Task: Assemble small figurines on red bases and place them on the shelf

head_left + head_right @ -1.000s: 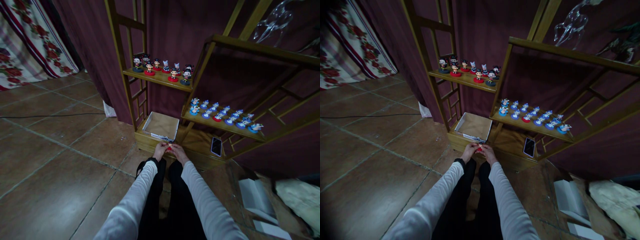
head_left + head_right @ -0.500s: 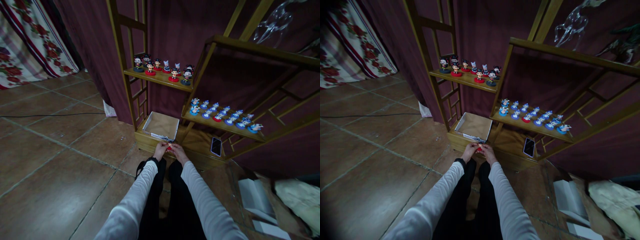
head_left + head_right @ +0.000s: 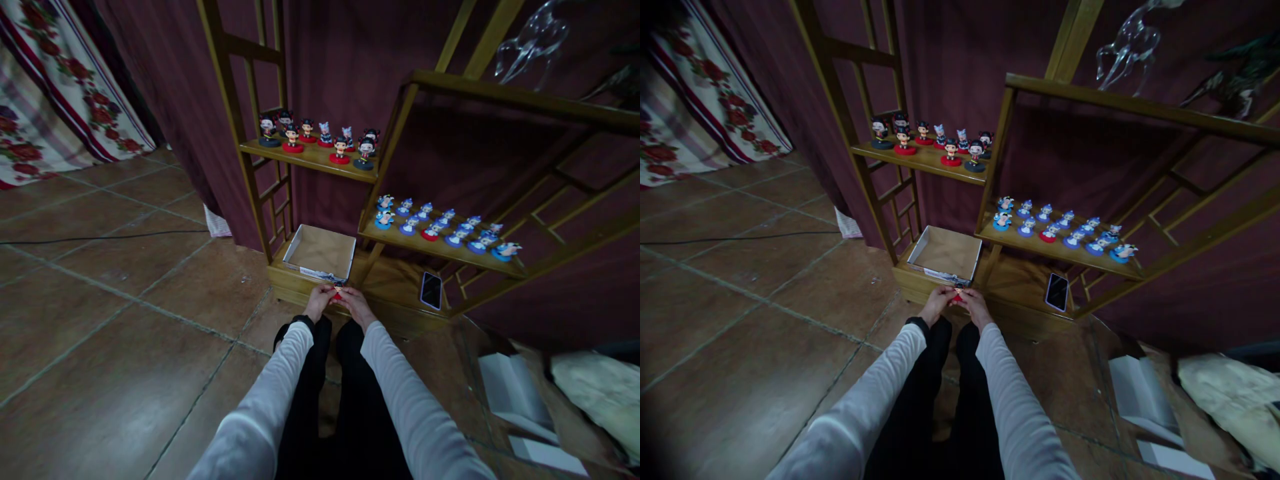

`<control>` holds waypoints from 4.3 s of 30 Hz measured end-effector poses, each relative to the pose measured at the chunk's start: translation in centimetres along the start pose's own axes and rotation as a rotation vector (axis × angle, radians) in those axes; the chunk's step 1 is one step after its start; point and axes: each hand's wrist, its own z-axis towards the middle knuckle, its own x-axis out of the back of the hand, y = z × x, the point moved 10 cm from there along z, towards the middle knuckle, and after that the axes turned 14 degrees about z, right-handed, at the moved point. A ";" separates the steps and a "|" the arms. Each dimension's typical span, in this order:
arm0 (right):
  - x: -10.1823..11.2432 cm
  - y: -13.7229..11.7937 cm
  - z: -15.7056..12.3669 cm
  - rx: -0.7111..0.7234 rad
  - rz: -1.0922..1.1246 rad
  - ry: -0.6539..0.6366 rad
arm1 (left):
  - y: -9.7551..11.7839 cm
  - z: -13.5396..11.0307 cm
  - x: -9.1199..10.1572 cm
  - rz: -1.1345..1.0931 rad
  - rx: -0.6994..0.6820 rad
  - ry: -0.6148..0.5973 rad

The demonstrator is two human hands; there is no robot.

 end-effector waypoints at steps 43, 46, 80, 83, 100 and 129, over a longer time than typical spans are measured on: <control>0.3 -0.1 -0.1 0.015 0.057 0.053 | 0.9 -0.5 0.5 -0.040 -0.025 0.081; 0.6 0.0 -0.1 0.016 0.072 0.085 | 0.8 -0.5 0.5 -0.029 -0.019 0.070; 0.5 -0.4 -0.1 0.058 0.095 0.140 | 0.6 -0.3 -0.2 -0.047 -0.003 0.016; 0.5 -0.4 -0.1 0.059 0.096 0.132 | 0.7 -0.4 -0.1 -0.048 -0.006 0.034; 0.1 -0.1 -0.1 0.033 0.081 0.052 | 0.9 -0.6 0.2 -0.052 -0.033 0.079; -2.2 -3.9 -2.9 0.212 0.170 -0.060 | 4.6 -3.9 -0.9 -0.328 -0.159 -0.147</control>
